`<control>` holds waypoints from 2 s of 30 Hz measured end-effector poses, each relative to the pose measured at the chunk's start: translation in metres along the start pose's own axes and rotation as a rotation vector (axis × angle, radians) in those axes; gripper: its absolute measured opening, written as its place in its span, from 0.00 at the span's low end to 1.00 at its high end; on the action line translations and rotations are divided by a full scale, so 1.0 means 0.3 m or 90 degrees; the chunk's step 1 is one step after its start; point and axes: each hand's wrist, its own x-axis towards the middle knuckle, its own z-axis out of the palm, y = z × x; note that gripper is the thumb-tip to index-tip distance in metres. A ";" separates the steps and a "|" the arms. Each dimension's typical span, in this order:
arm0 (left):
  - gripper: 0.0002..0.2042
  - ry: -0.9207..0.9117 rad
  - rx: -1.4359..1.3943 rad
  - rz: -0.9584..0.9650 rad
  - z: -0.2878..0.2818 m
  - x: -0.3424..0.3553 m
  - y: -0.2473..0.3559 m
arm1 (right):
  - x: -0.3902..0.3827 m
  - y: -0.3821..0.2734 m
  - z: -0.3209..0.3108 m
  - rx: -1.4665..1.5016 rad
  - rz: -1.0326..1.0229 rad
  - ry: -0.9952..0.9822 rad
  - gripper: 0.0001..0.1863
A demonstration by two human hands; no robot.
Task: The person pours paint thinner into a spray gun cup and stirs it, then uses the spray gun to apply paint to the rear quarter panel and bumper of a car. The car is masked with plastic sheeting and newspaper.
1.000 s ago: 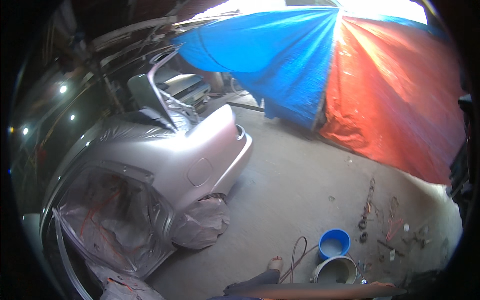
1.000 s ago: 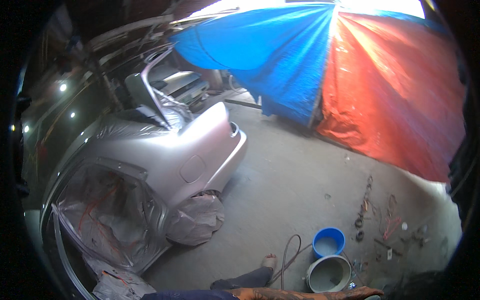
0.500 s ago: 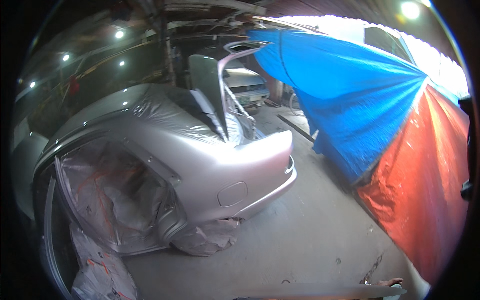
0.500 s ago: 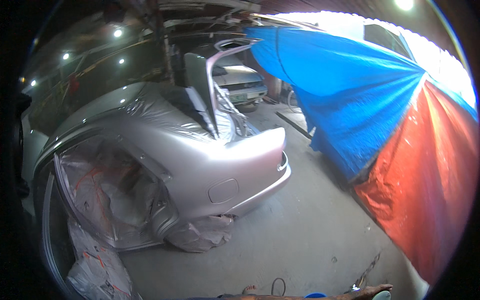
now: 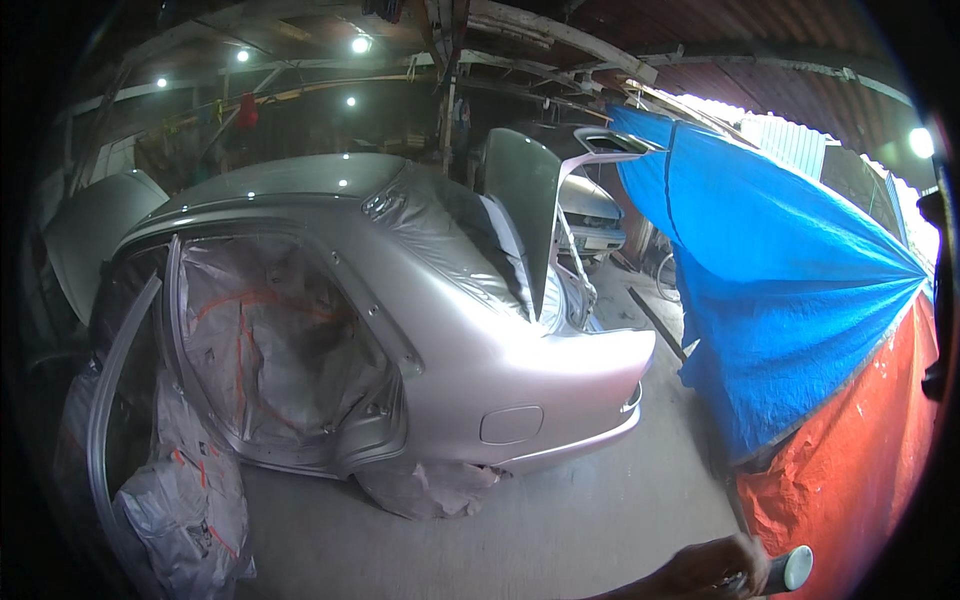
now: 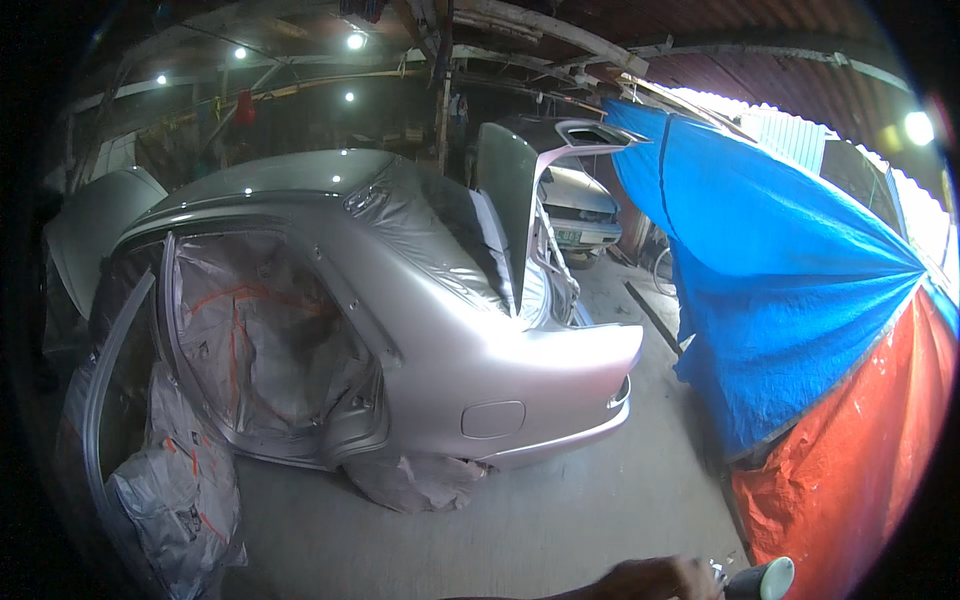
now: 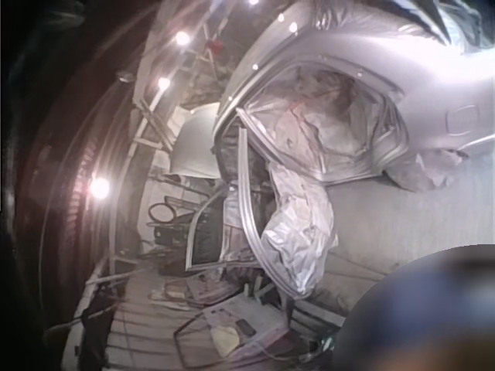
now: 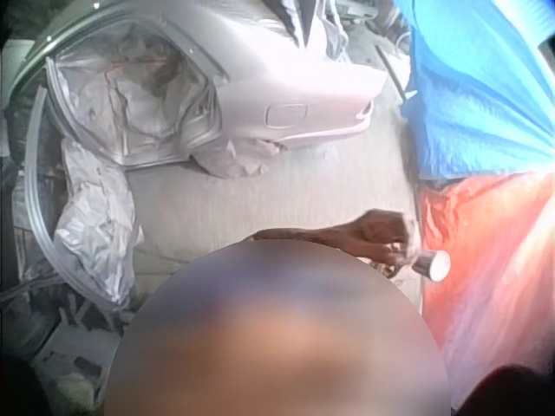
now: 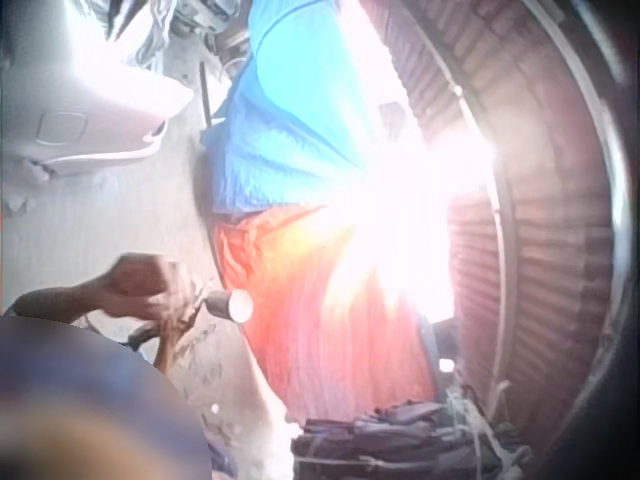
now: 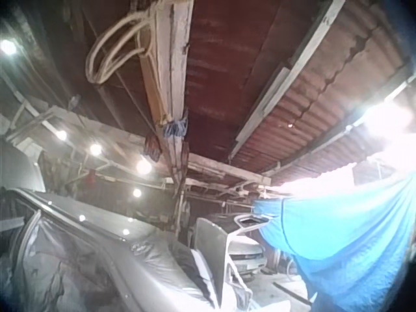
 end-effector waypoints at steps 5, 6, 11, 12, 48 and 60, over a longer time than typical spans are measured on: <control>0.10 -0.083 -0.572 0.212 0.136 0.038 0.197 | 0.130 -0.036 0.052 0.062 0.017 -0.041 0.21; 0.09 -0.086 -0.601 0.216 0.163 0.053 0.192 | 0.152 -0.029 0.058 0.075 0.020 -0.048 0.21; 0.09 -0.118 -0.599 0.183 0.245 0.128 0.034 | 0.261 0.054 0.070 0.141 0.043 -0.086 0.21; 0.09 -0.131 -0.593 0.185 0.259 0.152 -0.013 | 0.281 0.075 0.068 0.154 0.050 -0.093 0.21; 0.28 -0.002 0.207 -0.790 -0.081 -0.717 -1.164 | 0.599 0.356 0.267 0.327 0.197 -0.233 0.24; 0.17 0.236 0.616 -1.026 0.041 -1.207 -1.443 | 1.025 0.078 0.371 0.209 0.148 -0.478 0.12</control>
